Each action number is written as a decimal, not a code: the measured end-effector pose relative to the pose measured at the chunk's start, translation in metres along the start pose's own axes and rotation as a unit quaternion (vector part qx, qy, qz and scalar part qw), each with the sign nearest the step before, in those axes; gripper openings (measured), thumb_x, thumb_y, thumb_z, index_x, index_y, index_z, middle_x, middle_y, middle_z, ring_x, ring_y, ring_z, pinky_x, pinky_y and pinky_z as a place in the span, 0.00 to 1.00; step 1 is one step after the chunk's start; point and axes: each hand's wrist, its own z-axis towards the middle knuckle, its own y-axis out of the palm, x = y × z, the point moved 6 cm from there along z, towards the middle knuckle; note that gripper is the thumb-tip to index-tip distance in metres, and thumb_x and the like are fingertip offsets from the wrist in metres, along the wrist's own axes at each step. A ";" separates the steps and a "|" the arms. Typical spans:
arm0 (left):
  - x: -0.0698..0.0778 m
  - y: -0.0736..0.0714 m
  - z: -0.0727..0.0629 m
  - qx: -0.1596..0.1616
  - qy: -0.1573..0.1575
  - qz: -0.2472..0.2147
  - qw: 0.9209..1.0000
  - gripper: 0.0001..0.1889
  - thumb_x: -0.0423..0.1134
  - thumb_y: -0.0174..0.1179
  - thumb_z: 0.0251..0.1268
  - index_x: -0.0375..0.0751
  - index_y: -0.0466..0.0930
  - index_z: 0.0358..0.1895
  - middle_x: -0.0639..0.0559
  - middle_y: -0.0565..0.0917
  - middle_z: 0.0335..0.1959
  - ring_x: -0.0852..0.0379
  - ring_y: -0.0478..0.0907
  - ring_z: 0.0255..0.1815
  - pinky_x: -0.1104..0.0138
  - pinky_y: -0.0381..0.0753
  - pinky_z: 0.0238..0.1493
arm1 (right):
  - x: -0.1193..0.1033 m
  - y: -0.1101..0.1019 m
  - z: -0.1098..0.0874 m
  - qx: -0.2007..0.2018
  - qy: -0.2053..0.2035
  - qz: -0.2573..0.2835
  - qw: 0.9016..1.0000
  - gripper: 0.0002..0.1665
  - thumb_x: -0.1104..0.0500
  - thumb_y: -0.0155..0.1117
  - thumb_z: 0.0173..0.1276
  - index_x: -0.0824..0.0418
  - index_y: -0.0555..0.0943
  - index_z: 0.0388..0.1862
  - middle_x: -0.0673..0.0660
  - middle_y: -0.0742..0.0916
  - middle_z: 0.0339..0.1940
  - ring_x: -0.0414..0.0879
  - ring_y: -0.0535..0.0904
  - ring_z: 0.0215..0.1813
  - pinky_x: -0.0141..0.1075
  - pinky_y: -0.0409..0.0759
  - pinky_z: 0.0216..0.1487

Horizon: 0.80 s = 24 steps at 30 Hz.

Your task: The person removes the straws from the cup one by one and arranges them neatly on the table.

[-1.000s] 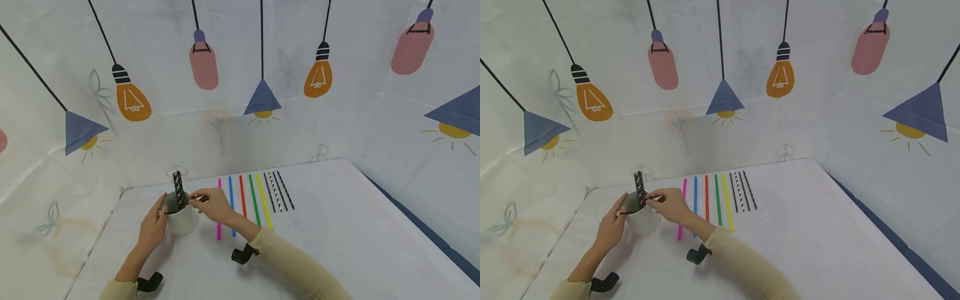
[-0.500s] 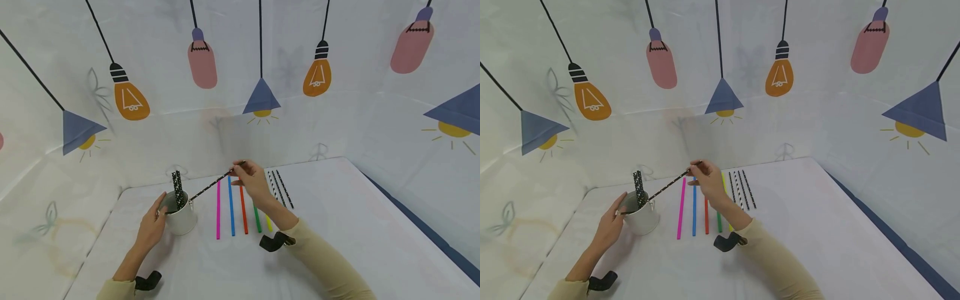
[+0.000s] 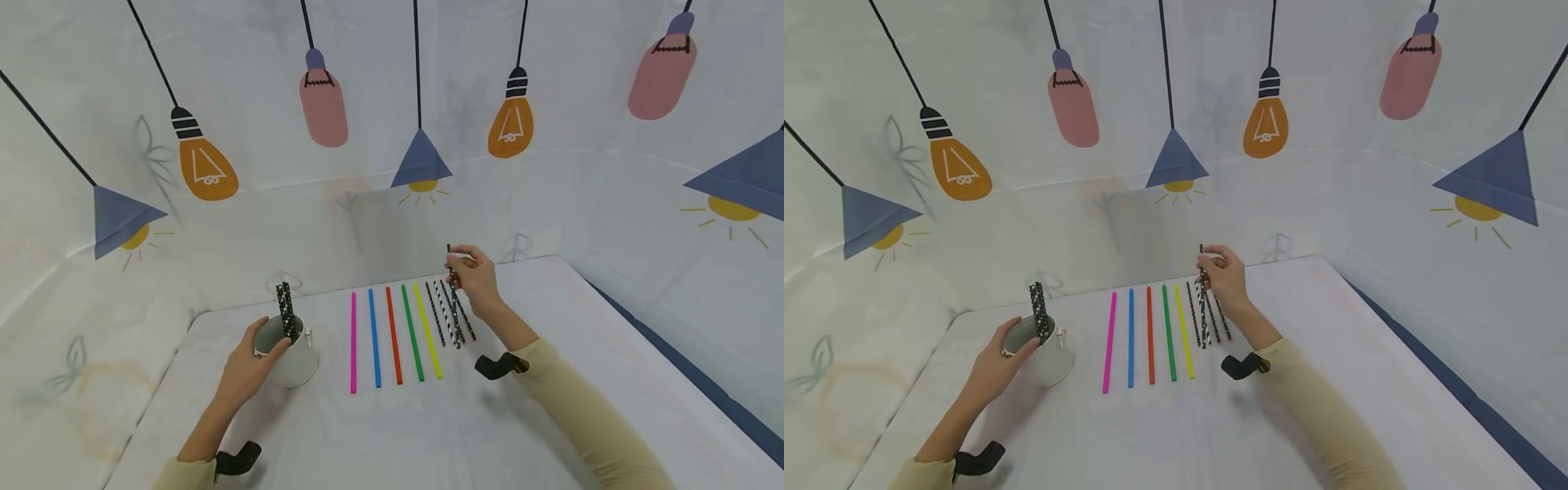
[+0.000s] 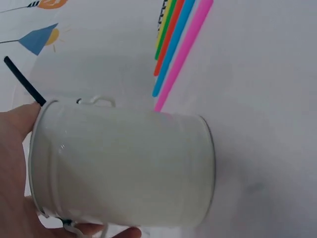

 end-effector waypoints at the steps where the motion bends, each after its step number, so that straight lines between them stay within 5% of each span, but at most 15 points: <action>1: 0.001 0.000 0.000 -0.004 -0.008 0.001 1.000 0.47 0.71 0.51 0.62 0.47 0.48 0.77 0.28 0.70 0.63 0.33 0.74 0.55 0.42 0.73 0.48 | 0.002 -0.008 0.004 0.003 -0.005 -0.018 1.000 0.18 0.57 0.63 0.71 0.64 0.77 0.55 0.55 0.84 0.33 0.41 0.79 0.24 0.28 0.76 0.25; 6: 0.005 0.000 0.000 -0.006 -0.022 0.002 1.000 0.50 0.73 0.49 0.61 0.43 0.47 0.77 0.27 0.62 0.69 0.27 0.66 0.62 0.38 0.70 0.50 | 0.016 -0.038 0.016 -0.021 0.031 -0.118 0.992 0.17 0.58 0.63 0.71 0.64 0.79 0.55 0.63 0.83 0.43 0.44 0.82 0.31 0.29 0.79 0.31; 12: 0.003 -0.003 -0.004 0.022 -0.001 -0.007 1.000 0.38 0.64 0.39 0.73 0.43 0.51 0.76 0.28 0.66 0.66 0.30 0.71 0.57 0.39 0.70 0.51 | 0.033 -0.051 0.022 -0.106 0.100 -0.184 0.972 0.27 0.63 0.62 0.71 0.68 0.70 0.67 0.68 0.79 0.55 0.52 0.82 0.45 0.33 0.81 0.42; 21: -0.002 -0.001 -0.005 0.045 0.055 -0.014 0.997 0.30 0.55 0.34 0.79 0.43 0.54 0.76 0.31 0.72 0.62 0.36 0.77 0.47 0.45 0.73 0.45 | 0.052 -0.068 0.035 -0.073 0.104 -0.202 0.971 0.28 0.63 0.66 0.67 0.71 0.70 0.63 0.70 0.80 0.55 0.45 0.82 0.37 0.35 0.82 0.42; 24: -0.004 -0.001 -0.005 0.050 0.054 -0.016 0.997 0.31 0.56 0.37 0.78 0.45 0.56 0.76 0.35 0.79 0.43 0.46 0.75 0.34 0.55 0.73 0.33 | 0.059 -0.071 0.039 -0.069 0.102 -0.215 0.969 0.27 0.62 0.67 0.66 0.71 0.73 0.61 0.69 0.81 0.53 0.45 0.82 0.38 0.35 0.82 0.42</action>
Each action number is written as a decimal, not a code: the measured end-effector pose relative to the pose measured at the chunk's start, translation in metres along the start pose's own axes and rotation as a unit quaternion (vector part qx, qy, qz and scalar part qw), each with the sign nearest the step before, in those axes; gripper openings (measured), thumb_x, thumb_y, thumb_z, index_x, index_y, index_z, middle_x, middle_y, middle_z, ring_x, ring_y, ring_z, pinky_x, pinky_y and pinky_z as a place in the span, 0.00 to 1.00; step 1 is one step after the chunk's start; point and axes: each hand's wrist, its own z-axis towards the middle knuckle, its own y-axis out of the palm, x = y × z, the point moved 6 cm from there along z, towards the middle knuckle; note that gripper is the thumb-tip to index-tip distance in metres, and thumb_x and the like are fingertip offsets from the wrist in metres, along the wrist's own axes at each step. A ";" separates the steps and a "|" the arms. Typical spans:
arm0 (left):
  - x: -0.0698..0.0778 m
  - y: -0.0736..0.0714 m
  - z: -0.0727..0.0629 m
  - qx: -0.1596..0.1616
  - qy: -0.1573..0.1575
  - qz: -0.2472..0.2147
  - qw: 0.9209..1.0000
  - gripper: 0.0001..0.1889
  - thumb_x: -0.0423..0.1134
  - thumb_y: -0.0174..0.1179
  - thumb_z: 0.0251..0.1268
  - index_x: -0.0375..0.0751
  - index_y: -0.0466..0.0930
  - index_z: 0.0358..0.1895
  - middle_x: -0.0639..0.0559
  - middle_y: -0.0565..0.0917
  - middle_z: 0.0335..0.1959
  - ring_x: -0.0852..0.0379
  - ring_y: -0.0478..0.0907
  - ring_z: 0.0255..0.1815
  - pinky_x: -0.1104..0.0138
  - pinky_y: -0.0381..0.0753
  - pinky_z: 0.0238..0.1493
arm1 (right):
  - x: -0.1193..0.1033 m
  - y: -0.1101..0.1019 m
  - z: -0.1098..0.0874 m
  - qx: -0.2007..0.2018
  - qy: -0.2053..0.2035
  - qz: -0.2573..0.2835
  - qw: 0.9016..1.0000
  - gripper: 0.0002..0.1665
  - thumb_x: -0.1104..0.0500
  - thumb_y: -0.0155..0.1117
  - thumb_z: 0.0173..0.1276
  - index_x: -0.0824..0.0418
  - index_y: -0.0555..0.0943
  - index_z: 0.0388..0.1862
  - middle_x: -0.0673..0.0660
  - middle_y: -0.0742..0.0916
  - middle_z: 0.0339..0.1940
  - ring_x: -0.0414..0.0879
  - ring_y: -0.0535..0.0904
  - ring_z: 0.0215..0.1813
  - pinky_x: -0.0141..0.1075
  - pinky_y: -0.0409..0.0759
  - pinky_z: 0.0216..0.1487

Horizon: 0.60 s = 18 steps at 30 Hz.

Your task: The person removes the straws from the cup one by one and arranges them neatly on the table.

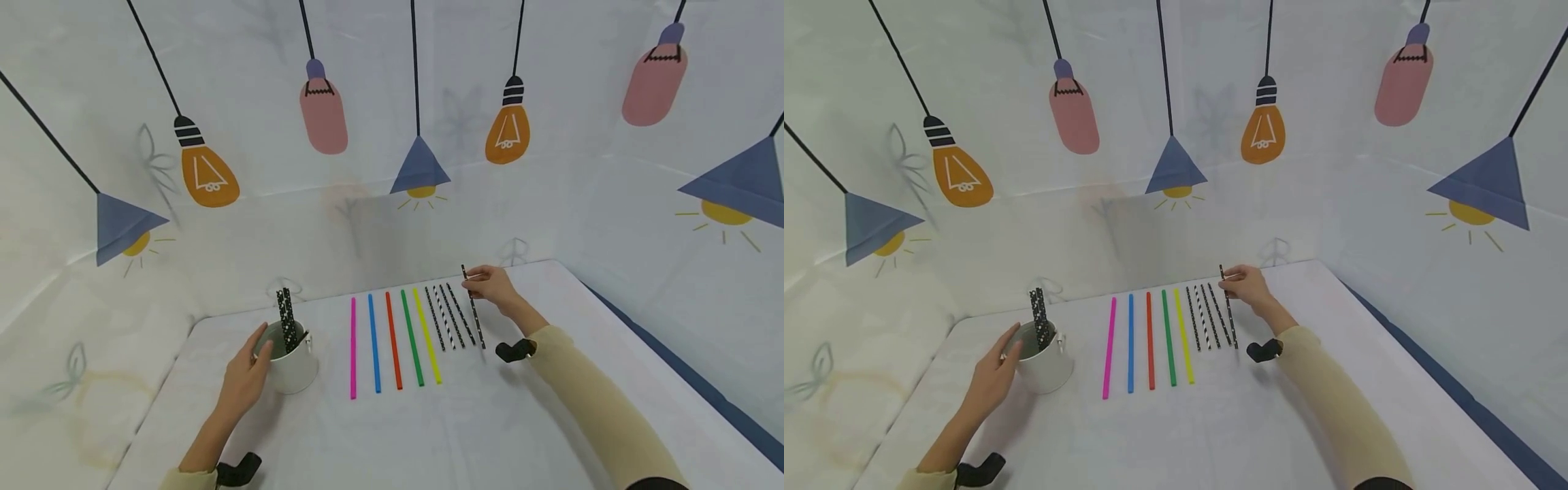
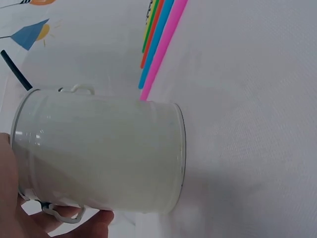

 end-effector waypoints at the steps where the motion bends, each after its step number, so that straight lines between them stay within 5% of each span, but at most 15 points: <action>1: -0.001 0.000 0.000 0.002 -0.003 -0.001 1.000 0.31 0.57 0.39 0.78 0.46 0.56 0.76 0.38 0.78 0.36 0.49 0.72 0.30 0.58 0.71 0.29 | 0.003 0.000 0.002 0.002 0.002 -0.001 1.000 0.27 0.62 0.68 0.66 0.71 0.73 0.61 0.69 0.82 0.53 0.46 0.83 0.38 0.35 0.82 0.41; 4: -0.006 0.000 -0.001 0.008 -0.014 -0.007 1.000 0.31 0.58 0.42 0.76 0.48 0.58 0.76 0.47 0.68 0.22 0.55 0.66 0.23 0.63 0.66 0.23 | 0.012 0.001 0.008 0.014 0.010 -0.013 1.000 0.26 0.62 0.68 0.65 0.71 0.75 0.59 0.69 0.82 0.51 0.46 0.83 0.39 0.35 0.82 0.41; 6: -0.008 0.000 0.000 0.014 -0.018 -0.010 1.000 0.31 0.58 0.44 0.76 0.49 0.60 0.75 0.48 0.68 0.21 0.56 0.66 0.23 0.64 0.66 0.22 | 0.017 0.002 0.012 0.023 0.014 -0.025 0.999 0.24 0.63 0.68 0.65 0.71 0.76 0.58 0.68 0.83 0.51 0.46 0.83 0.38 0.35 0.82 0.40; 11: -0.011 0.000 0.001 0.025 -0.026 -0.019 0.999 0.31 0.58 0.47 0.74 0.51 0.61 0.75 0.44 0.73 0.29 0.56 0.68 0.24 0.65 0.68 0.22 | 0.030 0.004 0.021 0.043 0.028 -0.061 0.997 0.22 0.62 0.69 0.64 0.70 0.78 0.55 0.67 0.84 0.49 0.46 0.82 0.36 0.35 0.82 0.39; 18: -0.010 0.001 0.003 -0.006 -0.035 -0.032 0.999 0.32 0.58 0.44 0.75 0.50 0.56 0.77 0.39 0.75 0.48 0.55 0.66 0.27 0.64 0.68 0.24 | 0.043 0.005 0.027 0.051 0.041 -0.094 0.993 0.21 0.61 0.68 0.65 0.69 0.79 0.54 0.67 0.84 0.49 0.47 0.82 0.38 0.34 0.81 0.38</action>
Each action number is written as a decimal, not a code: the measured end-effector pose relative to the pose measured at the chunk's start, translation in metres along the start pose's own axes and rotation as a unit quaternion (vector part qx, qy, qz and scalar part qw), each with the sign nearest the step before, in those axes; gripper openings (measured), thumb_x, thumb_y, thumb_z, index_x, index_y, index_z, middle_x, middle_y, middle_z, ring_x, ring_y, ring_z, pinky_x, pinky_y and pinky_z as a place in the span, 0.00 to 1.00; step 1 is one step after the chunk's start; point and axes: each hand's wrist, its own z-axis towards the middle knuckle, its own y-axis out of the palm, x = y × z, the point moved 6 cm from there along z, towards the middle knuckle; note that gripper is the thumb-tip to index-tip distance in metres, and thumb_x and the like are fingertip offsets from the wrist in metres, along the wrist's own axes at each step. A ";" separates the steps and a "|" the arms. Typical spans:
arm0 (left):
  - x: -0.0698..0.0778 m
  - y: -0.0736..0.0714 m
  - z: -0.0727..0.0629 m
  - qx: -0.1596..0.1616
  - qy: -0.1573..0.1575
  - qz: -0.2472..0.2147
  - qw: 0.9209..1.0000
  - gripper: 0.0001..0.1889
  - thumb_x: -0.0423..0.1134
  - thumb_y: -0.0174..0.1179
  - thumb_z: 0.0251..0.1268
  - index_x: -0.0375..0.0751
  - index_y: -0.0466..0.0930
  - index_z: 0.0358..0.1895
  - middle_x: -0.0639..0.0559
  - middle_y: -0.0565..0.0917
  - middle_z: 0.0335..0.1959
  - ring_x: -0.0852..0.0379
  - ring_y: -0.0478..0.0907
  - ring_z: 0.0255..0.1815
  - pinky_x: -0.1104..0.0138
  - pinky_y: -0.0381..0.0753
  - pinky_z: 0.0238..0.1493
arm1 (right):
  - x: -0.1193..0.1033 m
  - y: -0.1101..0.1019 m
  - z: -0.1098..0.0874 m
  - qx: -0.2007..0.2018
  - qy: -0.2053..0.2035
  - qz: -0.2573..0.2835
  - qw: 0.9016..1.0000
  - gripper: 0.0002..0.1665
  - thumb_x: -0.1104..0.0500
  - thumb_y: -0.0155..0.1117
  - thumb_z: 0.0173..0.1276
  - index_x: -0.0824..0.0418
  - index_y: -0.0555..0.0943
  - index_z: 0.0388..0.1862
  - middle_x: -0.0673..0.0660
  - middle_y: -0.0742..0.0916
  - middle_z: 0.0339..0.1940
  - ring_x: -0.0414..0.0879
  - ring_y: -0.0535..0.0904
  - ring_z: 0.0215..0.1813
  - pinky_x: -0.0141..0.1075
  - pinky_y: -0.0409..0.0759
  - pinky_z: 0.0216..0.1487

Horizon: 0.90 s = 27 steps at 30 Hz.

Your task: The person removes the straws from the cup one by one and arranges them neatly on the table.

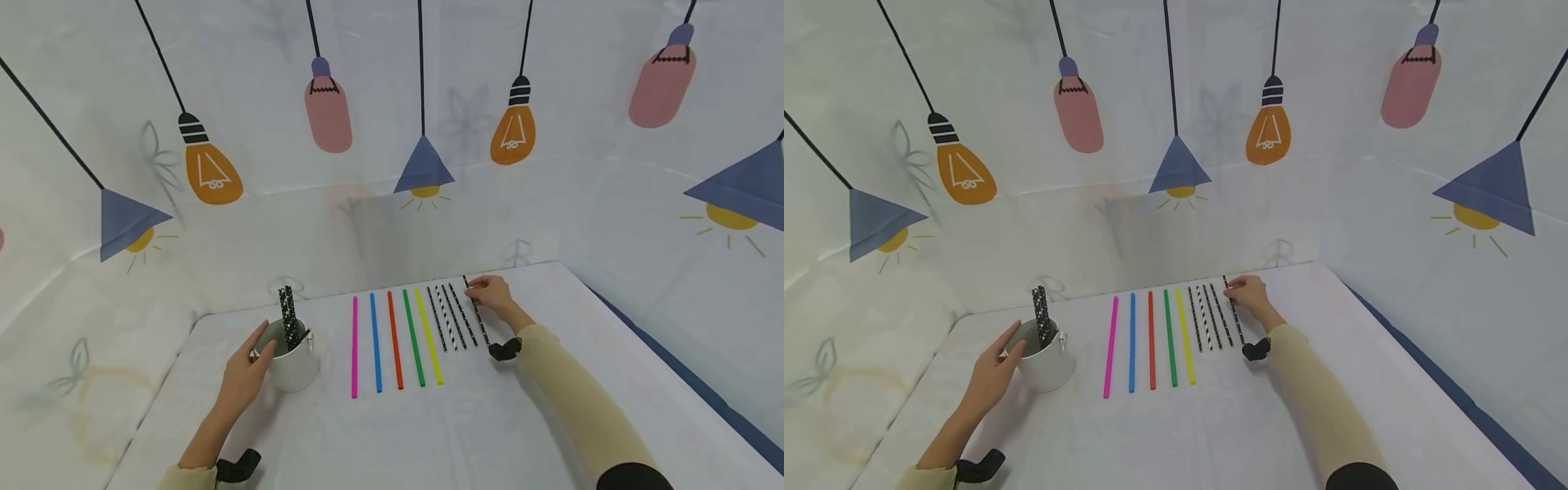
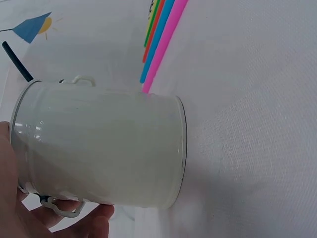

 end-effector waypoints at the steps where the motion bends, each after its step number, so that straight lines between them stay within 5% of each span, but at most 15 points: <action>1: 0.000 0.000 0.000 -0.004 -0.002 -0.001 1.000 0.32 0.58 0.44 0.75 0.50 0.56 0.77 0.38 0.74 0.50 0.54 0.66 0.27 0.64 0.68 0.25 | 0.001 0.001 0.000 0.000 0.002 -0.003 1.000 0.20 0.61 0.68 0.65 0.69 0.79 0.54 0.66 0.84 0.49 0.47 0.82 0.38 0.34 0.81 0.38; 7: 0.003 -0.001 0.000 -0.014 -0.007 -0.003 1.000 0.32 0.57 0.43 0.76 0.50 0.54 0.77 0.37 0.72 0.56 0.52 0.66 0.30 0.62 0.67 0.27 | 0.002 0.003 0.002 0.005 -0.010 -0.022 1.000 0.20 0.60 0.68 0.65 0.70 0.80 0.54 0.66 0.85 0.47 0.48 0.82 0.37 0.36 0.81 0.38; 27: 0.001 0.001 0.000 -0.004 0.000 -0.003 1.000 0.32 0.57 0.44 0.76 0.49 0.55 0.77 0.37 0.73 0.53 0.53 0.65 0.29 0.63 0.67 0.26 | 0.011 0.010 0.013 -0.004 -0.003 -0.075 0.997 0.22 0.58 0.68 0.65 0.69 0.81 0.53 0.63 0.86 0.41 0.46 0.81 0.33 0.35 0.79 0.33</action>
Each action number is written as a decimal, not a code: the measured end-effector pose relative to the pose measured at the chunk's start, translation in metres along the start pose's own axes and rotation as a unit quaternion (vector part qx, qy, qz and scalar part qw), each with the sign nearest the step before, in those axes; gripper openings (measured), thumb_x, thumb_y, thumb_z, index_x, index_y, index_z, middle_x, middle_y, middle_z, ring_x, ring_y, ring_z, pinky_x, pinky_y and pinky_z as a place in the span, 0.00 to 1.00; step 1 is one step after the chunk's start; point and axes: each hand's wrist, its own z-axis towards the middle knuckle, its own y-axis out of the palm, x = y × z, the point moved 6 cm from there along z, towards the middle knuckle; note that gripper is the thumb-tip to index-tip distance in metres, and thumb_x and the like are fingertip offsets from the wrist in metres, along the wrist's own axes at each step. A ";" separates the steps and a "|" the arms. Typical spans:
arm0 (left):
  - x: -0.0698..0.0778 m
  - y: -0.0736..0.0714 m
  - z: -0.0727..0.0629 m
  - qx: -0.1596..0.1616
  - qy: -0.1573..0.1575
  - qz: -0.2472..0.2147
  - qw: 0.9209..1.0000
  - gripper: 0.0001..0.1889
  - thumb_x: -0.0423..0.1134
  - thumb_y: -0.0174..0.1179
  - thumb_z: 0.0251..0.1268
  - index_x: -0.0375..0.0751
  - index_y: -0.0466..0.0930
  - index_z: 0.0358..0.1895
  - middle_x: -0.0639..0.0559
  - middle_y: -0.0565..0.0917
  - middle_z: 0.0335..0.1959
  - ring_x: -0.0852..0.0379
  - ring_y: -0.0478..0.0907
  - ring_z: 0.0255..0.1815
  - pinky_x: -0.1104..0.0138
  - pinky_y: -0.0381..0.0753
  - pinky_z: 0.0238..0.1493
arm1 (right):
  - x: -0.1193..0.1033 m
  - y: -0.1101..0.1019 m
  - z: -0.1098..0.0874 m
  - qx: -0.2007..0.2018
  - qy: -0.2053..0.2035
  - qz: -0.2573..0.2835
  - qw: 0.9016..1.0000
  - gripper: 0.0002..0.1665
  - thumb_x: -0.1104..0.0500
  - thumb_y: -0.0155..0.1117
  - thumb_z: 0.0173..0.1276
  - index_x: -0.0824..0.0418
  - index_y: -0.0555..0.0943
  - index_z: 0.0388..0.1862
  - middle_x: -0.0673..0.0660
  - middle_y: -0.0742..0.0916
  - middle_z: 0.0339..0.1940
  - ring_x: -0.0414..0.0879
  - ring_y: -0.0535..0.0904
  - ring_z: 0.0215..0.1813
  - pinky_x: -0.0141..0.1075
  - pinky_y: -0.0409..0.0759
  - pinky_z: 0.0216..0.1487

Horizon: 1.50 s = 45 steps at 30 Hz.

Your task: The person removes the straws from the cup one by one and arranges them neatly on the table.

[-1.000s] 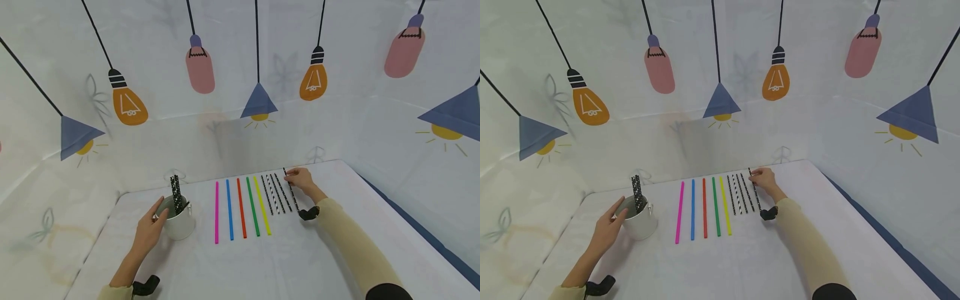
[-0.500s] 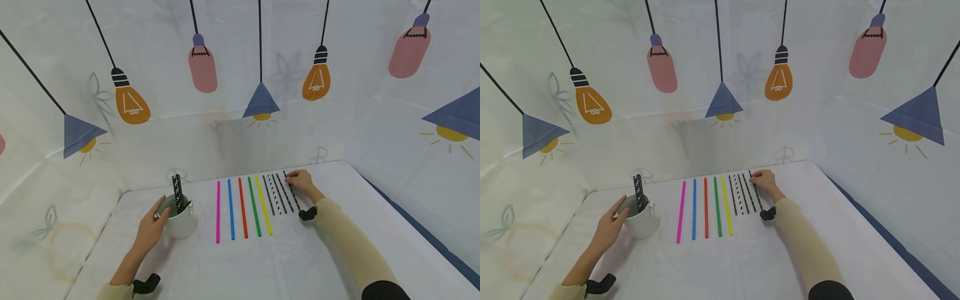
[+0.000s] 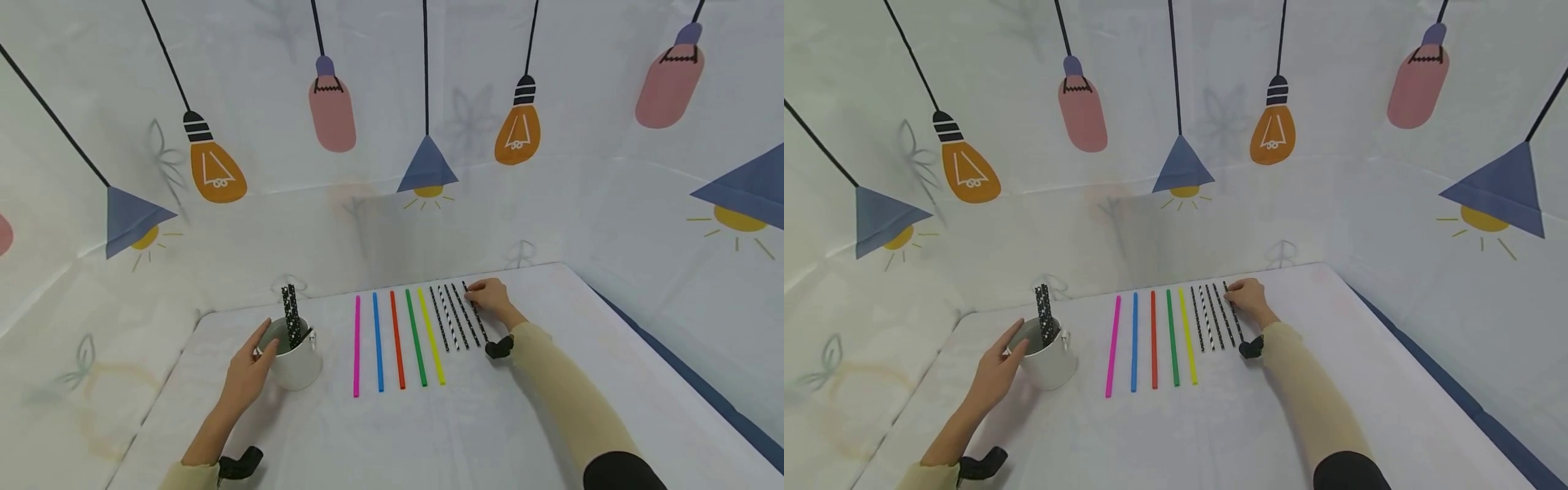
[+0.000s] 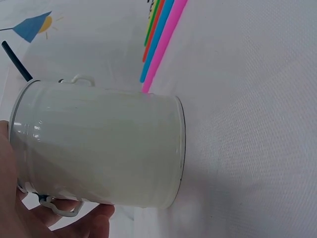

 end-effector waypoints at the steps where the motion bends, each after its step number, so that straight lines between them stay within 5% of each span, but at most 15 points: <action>1: 0.000 -0.001 0.000 0.002 0.002 0.001 1.000 0.31 0.57 0.44 0.76 0.49 0.56 0.77 0.38 0.74 0.51 0.53 0.65 0.28 0.63 0.67 0.26 | -0.001 0.000 0.001 0.001 -0.001 -0.003 1.000 0.22 0.58 0.68 0.65 0.69 0.81 0.53 0.63 0.86 0.41 0.46 0.81 0.33 0.35 0.79 0.33; 20: 0.003 -0.002 -0.002 0.006 0.005 -0.004 1.000 0.31 0.56 0.44 0.76 0.49 0.56 0.77 0.38 0.74 0.50 0.54 0.65 0.27 0.64 0.67 0.24 | -0.005 0.005 0.005 -0.006 -0.002 -0.014 1.000 0.17 0.60 0.69 0.64 0.70 0.84 0.48 0.61 0.87 0.36 0.46 0.80 0.31 0.35 0.78 0.31; 45: -0.002 0.001 0.000 0.001 0.005 -0.002 1.000 0.32 0.57 0.42 0.76 0.49 0.54 0.77 0.35 0.69 0.65 0.49 0.68 0.33 0.62 0.68 0.28 | -0.003 0.006 0.006 0.011 -0.010 -0.041 0.999 0.17 0.58 0.68 0.64 0.69 0.84 0.48 0.62 0.87 0.40 0.47 0.80 0.33 0.35 0.77 0.32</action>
